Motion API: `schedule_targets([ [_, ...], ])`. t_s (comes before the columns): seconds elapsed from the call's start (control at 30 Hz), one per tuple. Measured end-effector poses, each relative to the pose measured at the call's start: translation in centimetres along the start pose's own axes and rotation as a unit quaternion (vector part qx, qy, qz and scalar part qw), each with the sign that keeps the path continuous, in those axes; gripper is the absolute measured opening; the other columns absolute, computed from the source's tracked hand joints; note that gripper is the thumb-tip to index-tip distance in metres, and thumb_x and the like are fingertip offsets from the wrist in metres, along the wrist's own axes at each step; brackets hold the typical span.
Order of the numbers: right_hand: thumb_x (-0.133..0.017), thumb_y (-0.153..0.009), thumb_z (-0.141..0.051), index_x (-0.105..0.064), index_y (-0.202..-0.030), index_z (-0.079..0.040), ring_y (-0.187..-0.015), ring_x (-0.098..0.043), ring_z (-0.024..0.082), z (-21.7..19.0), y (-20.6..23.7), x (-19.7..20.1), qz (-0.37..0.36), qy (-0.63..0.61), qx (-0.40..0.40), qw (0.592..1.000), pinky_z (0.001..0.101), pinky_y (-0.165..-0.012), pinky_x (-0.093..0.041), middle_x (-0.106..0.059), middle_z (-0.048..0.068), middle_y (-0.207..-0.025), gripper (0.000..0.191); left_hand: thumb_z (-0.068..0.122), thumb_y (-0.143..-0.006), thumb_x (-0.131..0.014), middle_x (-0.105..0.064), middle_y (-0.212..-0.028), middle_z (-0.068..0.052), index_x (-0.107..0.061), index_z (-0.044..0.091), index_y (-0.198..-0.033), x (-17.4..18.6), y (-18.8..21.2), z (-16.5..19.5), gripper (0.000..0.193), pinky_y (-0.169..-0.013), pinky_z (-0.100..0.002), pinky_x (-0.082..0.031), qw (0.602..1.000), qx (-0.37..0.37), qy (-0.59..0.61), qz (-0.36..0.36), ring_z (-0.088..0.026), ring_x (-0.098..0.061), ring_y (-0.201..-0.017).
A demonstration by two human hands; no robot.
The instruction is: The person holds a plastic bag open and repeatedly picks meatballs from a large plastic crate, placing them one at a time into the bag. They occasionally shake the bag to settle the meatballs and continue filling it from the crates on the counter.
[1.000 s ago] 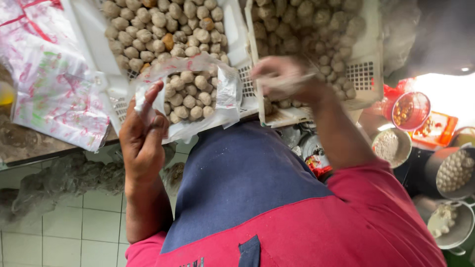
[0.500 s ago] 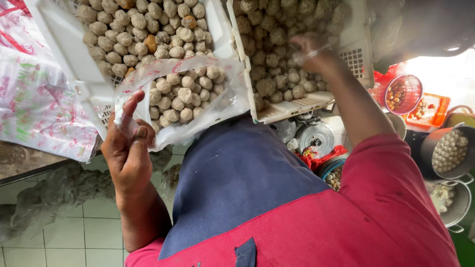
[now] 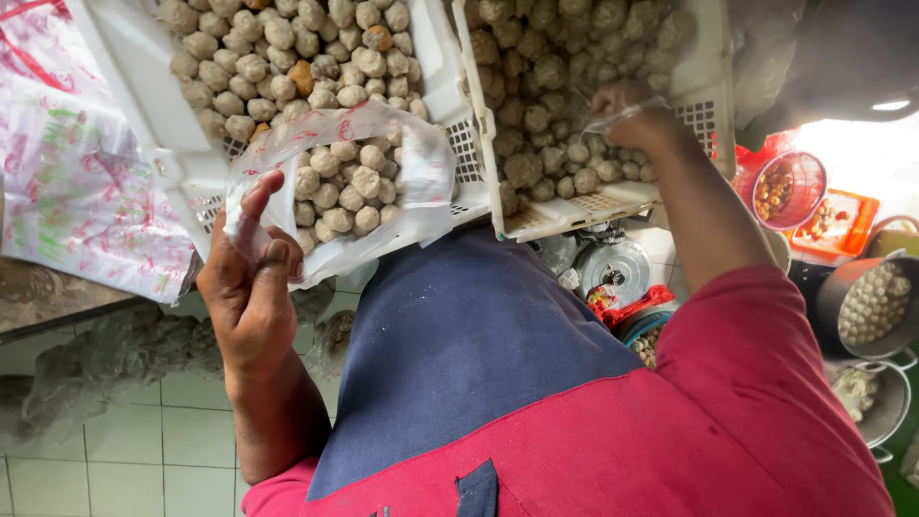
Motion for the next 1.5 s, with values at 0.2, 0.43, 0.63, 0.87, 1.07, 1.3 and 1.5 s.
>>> schedule_targets([
  [0.2,-0.070,-0.088,-0.016,-0.071,-0.119,-0.007,-0.108,-0.068,0.038,-1.1,-1.0,-2.2,-0.060,0.167,0.041,0.983,0.0467,-0.092,-0.055,-0.070,0.022,-0.120,0.032,-0.012,-0.107,-0.047,-0.055,-0.152,-0.020,-0.051,-0.006,-0.154,-0.4,-0.5,0.3,0.048,-0.070,-0.021,-0.046,1.000,0.001,0.016,-0.006,-0.006,-0.049,-0.076],
  [0.43,-0.066,-0.090,-0.013,-0.078,-0.100,-0.006,-0.106,-0.072,0.036,-1.4,-2.4,-3.2,-0.053,0.322,0.117,0.938,0.0460,-0.091,-0.058,-0.075,0.019,-0.116,0.017,-0.014,-0.097,-0.045,-0.051,-0.117,-0.007,-0.054,-0.003,-0.153,-0.6,-1.2,1.5,0.057,-0.069,-0.019,-0.041,0.999,0.032,-0.028,-0.018,-0.005,-0.046,-0.075],
  [0.63,-0.074,-0.093,-0.010,-0.060,-0.118,-0.008,-0.073,-0.053,0.009,-3.8,2.7,2.2,0.008,-0.486,0.209,0.848,0.0253,-0.060,-0.047,-0.058,-0.001,-0.090,0.029,-0.015,-0.101,-0.047,-0.053,-0.131,-0.006,-0.056,0.003,-0.152,-0.4,-1.4,2.1,0.056,-0.071,-0.018,-0.041,0.998,-0.007,-0.044,-0.051,-0.005,-0.046,-0.081],
  [0.87,-0.077,-0.092,-0.009,-0.060,-0.136,-0.004,-0.134,-0.055,0.028,-23.4,10.3,-1.2,0.014,-0.398,0.464,0.792,0.0379,-0.101,-0.057,-0.048,0.016,-0.150,0.047,-0.016,-0.097,-0.046,-0.058,-0.136,-0.013,-0.054,-0.001,-0.154,-1.1,-1.5,1.1,0.060,-0.071,-0.019,-0.042,0.997,-0.011,-0.026,-0.065,-0.006,-0.047,-0.080],
  [1.07,-0.068,-0.105,-0.010,-0.070,-0.121,-0.002,-0.093,-0.074,0.022,-16.4,8.4,0.2,0.172,-0.294,0.525,0.780,0.0318,-0.079,-0.065,-0.074,0.014,-0.109,0.018,-0.015,-0.099,-0.042,-0.051,-0.155,-0.023,-0.049,-0.004,-0.152,-0.3,-0.9,0.5,0.055,-0.069,-0.022,-0.044,0.998,0.016,0.056,-0.036,-0.007,-0.050,-0.077],
  [1.3,-0.069,-0.104,-0.018,-0.068,-0.111,-0.007,-0.084,-0.069,0.019,2.2,-0.8,0.0,0.108,0.041,-0.045,0.992,0.0326,-0.068,-0.061,-0.072,0.011,-0.104,0.013,-0.014,-0.097,-0.043,-0.051,-0.153,-0.028,-0.054,-0.006,-0.152,0.5,-0.1,-0.4,0.057,-0.069,-0.022,-0.045,0.999,0.010,0.043,-0.019,-0.010,-0.053,-0.076],
  [1.5,-0.068,-0.104,-0.021,-0.064,-0.114,-0.010,-0.085,-0.066,0.018,2.3,-2.8,-3.5,0.091,0.098,-0.076,0.988,0.0306,-0.065,-0.059,-0.069,0.011,-0.109,0.016,-0.011,-0.095,-0.046,-0.051,-0.152,-0.037,-0.062,0.003,-0.120,-0.4,-0.6,-0.1,0.033,-0.060,-0.024,-0.044,0.999,-0.017,0.031,-0.002,-0.014,-0.054,-0.067],
])
Point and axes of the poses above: each hand's wrist, its own y-axis away from the middle knuckle, its own x-axis out of the back of the hand, z = x × y, the point moved 4 cm from there along -y, towards the middle knuckle
